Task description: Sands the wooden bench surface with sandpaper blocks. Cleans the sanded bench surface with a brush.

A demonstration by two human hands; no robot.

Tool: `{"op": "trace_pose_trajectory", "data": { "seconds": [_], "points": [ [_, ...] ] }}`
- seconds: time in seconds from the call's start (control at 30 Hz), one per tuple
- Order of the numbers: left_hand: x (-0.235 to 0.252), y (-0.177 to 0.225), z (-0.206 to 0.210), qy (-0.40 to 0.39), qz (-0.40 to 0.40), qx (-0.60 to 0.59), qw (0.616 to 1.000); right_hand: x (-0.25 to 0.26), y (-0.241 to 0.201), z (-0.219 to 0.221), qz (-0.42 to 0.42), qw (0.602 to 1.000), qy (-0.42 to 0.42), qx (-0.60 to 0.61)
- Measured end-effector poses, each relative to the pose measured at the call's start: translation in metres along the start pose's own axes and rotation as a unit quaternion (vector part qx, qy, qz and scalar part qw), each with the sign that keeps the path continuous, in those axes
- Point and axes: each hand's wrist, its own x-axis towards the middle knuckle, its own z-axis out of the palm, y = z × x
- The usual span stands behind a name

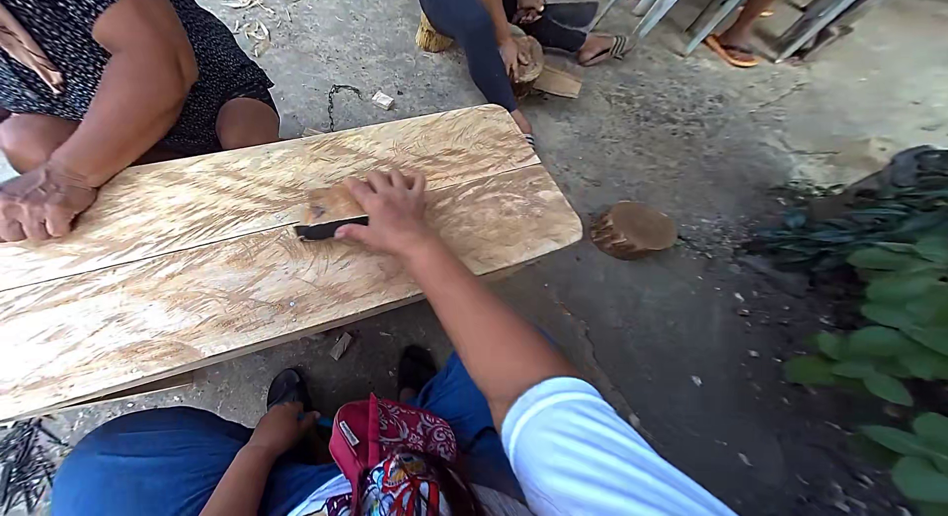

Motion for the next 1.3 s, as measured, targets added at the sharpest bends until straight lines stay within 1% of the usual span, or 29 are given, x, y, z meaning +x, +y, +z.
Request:
{"op": "trace_pose_trajectory", "data": {
  "seconds": [0.07,0.1,0.13,0.2,0.27,0.33,0.4,0.47,0.53,0.57,0.63,0.7,0.77,0.87,0.93,0.97,1.03,1.1,1.17,1.23,1.3],
  "points": [
    [-0.001,0.006,-0.001,-0.008,-0.005,0.012,1.000,0.016,-0.048,0.010,-0.038,0.998,-0.037,0.014],
    [0.000,0.009,-0.001,-0.011,-0.004,0.018,1.000,0.020,-0.061,0.009,-0.044,0.997,-0.063,0.016],
    [0.001,0.011,-0.001,-0.011,-0.002,0.025,1.000,0.022,-0.065,0.006,-0.048,0.995,-0.080,0.018],
    [0.005,0.013,-0.002,-0.010,0.005,0.040,0.999,0.015,-0.050,-0.002,-0.045,0.995,-0.081,0.025],
    [0.009,0.014,-0.003,-0.011,0.008,0.041,0.999,0.000,-0.013,-0.012,-0.033,0.997,-0.060,0.025],
    [0.009,0.014,-0.002,-0.014,0.011,0.035,0.999,-0.022,0.040,-0.023,-0.001,1.000,-0.027,0.007],
    [0.009,0.010,-0.001,-0.015,0.012,0.022,1.000,-0.045,0.098,-0.039,0.047,0.999,-0.005,-0.013],
    [0.008,0.002,0.001,-0.009,0.015,-0.001,1.000,-0.064,0.150,-0.055,0.114,0.993,0.005,-0.035],
    [0.007,-0.005,0.005,-0.007,0.019,-0.017,1.000,-0.076,0.182,-0.066,0.177,0.983,0.004,-0.041],
    [0.005,-0.007,0.006,-0.007,0.019,-0.023,1.000,-0.078,0.187,-0.069,0.194,0.980,0.002,-0.043],
    [0.002,-0.009,0.006,-0.006,0.020,-0.034,0.999,-0.072,0.178,-0.068,0.204,0.978,-0.005,-0.044],
    [0.000,-0.010,0.006,-0.005,0.023,-0.039,0.999,-0.061,0.147,-0.058,0.164,0.986,-0.005,-0.040],
    [0.000,-0.009,0.005,-0.008,0.028,-0.036,0.999,-0.046,0.101,-0.037,0.088,0.996,0.008,-0.030],
    [-0.001,-0.004,0.001,-0.008,0.024,-0.032,0.999,-0.017,0.013,-0.001,-0.022,0.999,0.029,0.001],
    [-0.001,-0.002,0.000,-0.005,0.024,-0.024,0.999,-0.001,-0.042,0.014,-0.059,0.998,0.011,0.020],
    [0.000,-0.001,0.000,-0.005,0.026,-0.019,0.999,0.003,-0.062,0.016,-0.062,0.998,-0.017,0.021],
    [0.000,0.004,-0.002,-0.010,0.023,-0.012,1.000,0.006,-0.082,0.013,-0.055,0.996,-0.063,0.009],
    [0.001,0.008,-0.005,-0.008,0.021,-0.008,1.000,-0.001,-0.076,0.004,-0.040,0.996,-0.081,0.006],
    [0.006,0.010,-0.005,-0.005,0.023,-0.001,1.000,-0.016,-0.045,-0.008,-0.021,0.997,-0.074,0.006],
    [0.009,0.012,-0.005,-0.009,0.024,0.012,1.000,-0.037,0.005,-0.023,0.015,0.999,-0.048,0.002],
    [0.011,0.012,-0.003,-0.013,0.025,0.024,0.999,-0.060,0.066,-0.038,0.070,0.997,-0.028,-0.014]
  ]
}}
